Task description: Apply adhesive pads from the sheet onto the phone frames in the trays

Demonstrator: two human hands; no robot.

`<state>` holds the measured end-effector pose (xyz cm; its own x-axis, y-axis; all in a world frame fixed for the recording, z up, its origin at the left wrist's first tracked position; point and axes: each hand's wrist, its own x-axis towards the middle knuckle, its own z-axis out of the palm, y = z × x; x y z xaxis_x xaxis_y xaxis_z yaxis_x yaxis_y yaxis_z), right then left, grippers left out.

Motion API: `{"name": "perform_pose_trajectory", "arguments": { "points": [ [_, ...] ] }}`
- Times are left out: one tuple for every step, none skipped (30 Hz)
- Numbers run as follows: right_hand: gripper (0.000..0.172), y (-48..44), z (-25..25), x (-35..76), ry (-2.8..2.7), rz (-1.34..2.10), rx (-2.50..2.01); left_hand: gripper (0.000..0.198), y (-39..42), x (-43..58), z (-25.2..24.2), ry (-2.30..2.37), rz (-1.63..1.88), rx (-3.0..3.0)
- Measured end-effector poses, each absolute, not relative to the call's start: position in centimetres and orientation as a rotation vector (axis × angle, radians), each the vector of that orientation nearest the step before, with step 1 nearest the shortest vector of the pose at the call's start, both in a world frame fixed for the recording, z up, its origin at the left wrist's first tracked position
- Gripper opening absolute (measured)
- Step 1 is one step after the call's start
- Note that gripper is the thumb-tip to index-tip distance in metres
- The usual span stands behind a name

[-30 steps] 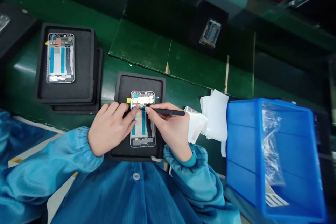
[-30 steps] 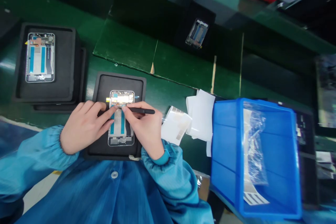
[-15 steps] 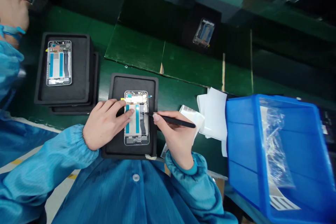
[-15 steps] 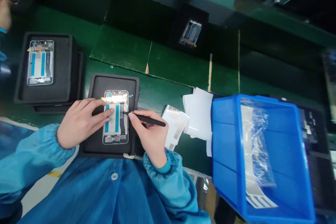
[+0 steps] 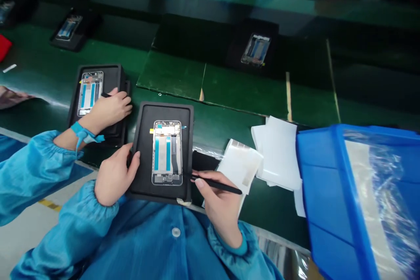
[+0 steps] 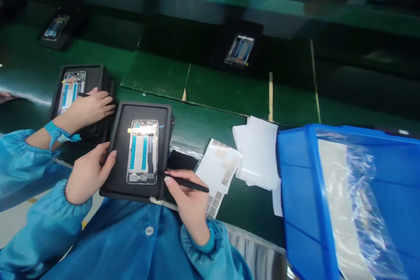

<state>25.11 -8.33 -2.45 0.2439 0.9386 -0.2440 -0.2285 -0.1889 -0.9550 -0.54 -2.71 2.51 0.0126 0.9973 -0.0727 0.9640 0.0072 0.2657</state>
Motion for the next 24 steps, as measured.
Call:
{"name": "perform_pose_trajectory", "arguments": {
  "points": [
    [0.012, -8.5, -2.5, 25.1, -0.749, 1.264, -1.313, 0.038, -2.7, -0.5, 2.6, 2.050, 0.207, 2.051],
    [0.011, -8.7, -2.6, 25.0, -0.752, 1.273, -1.300, 0.038, -2.6, -0.4, 2.7, 2.058, 0.215, 2.055],
    [0.011, -8.7, -2.7, 25.0, -0.755, 1.280, -1.287, 0.038, -2.4, -0.3, 3.0, 2.065, 0.227, 2.057],
    [0.011, -8.8, -2.7, 25.1, -0.758, 1.288, -1.273, 0.038, -2.2, -0.3, 3.4, 2.067, 0.244, 2.058],
    [0.011, -8.8, -2.7, 25.1, -0.759, 1.296, -1.257, 0.037, -2.0, -0.2, 3.8, 2.064, 0.269, 2.056],
    [0.010, -8.8, -2.7, 25.2, -0.762, 1.303, -1.239, 0.037, -1.7, -0.2, 4.3, 2.057, 0.295, 2.056],
    [0.010, -8.8, -2.6, 25.3, -0.764, 1.307, -1.219, 0.037, -1.5, -0.1, 4.7, 2.046, 0.318, 2.058],
    [0.010, -8.8, -2.6, 25.4, -0.764, 1.303, -1.200, 0.036, -1.3, 0.0, 5.1, 2.032, 0.334, 2.064],
    [0.009, -8.8, -2.5, 25.6, -0.761, 1.293, -1.180, 0.036, -1.1, 0.1, 5.4, 2.017, 0.343, 2.073],
    [0.009, -8.8, -2.5, 25.9, -0.750, 1.274, -1.161, 0.035, -0.9, 0.2, 5.7, 1.997, 0.349, 2.085],
    [0.009, -8.9, -2.5, 26.2, -0.733, 1.256, -1.144, 0.034, -0.8, 0.4, 5.8, 1.974, 0.350, 2.095],
    [0.009, -9.0, -2.5, 26.5, -0.709, 1.239, -1.130, 0.033, -0.7, 0.6, 5.7, 1.953, 0.351, 2.106],
    [0.009, -9.0, -2.5, 26.9, -0.679, 1.223, -1.120, 0.032, -0.6, 0.9, 5.6, 1.938, 0.356, 2.116],
    [0.010, -9.1, -2.5, 27.3, -0.647, 1.213, -1.115, 0.032, -0.6, 1.2, 5.5, 1.929, 0.360, 2.124],
    [0.011, -9.1, -2.6, 27.7, -0.616, 1.207, -1.111, 0.032, -0.6, 1.6, 5.3, 1.924, 0.364, 2.129],
    [0.012, -9.2, -2.6, 28.0, -0.589, 1.203, -1.109, 0.032, -0.6, 1.9, 5.1, 1.921, 0.365, 2.130],
    [0.012, -9.2, -2.7, 28.3, -0.567, 1.201, -1.108, 0.033, -0.5, 2.2, 4.9, 1.917, 0.363, 2.128],
    [0.013, -9.2, -2.7, 28.6, -0.551, 1.200, -1.112, 0.034, -0.3, 2.4, 4.8, 1.912, 0.359, 2.122],
    [0.013, -9.2, -2.7, 28.8, -0.540, 1.202, -1.121, 0.035, -0.1, 2.5, 4.8, 1.909, 0.353, 2.117],
    [0.014, -9.2, -2.7, 29.0, -0.534, 1.205, -1.134, 0.036, 0.3, 2.3, 4.9, 1.913, 0.350, 2.114],
    [0.015, -9.2, -2.7, 29.1, -0.531, 1.207, -1.148, 0.037, 0.9, 1.8, 5.2, 1.927, 0.352, 2.113],
    [0.015, -9.2, -2.7, 29.3, -0.531, 1.209, -1.162, 0.039, 1.6, 1.0, 5.5, 1.952, 0.356, 2.116],
    [0.017, -9.3, -2.8, 29.4, -0.536, 1.213, -1.175, 0.041, 2.5, -0.1, 5.9, 1.991, 0.358, 2.128],
    [0.018, -9.4, -2.8, 29.5, -0.543, 1.217, -1.184, 0.043, 3.5, -1.6, 6.4, 2.037, 0.358, 2.153]
  ]
}}
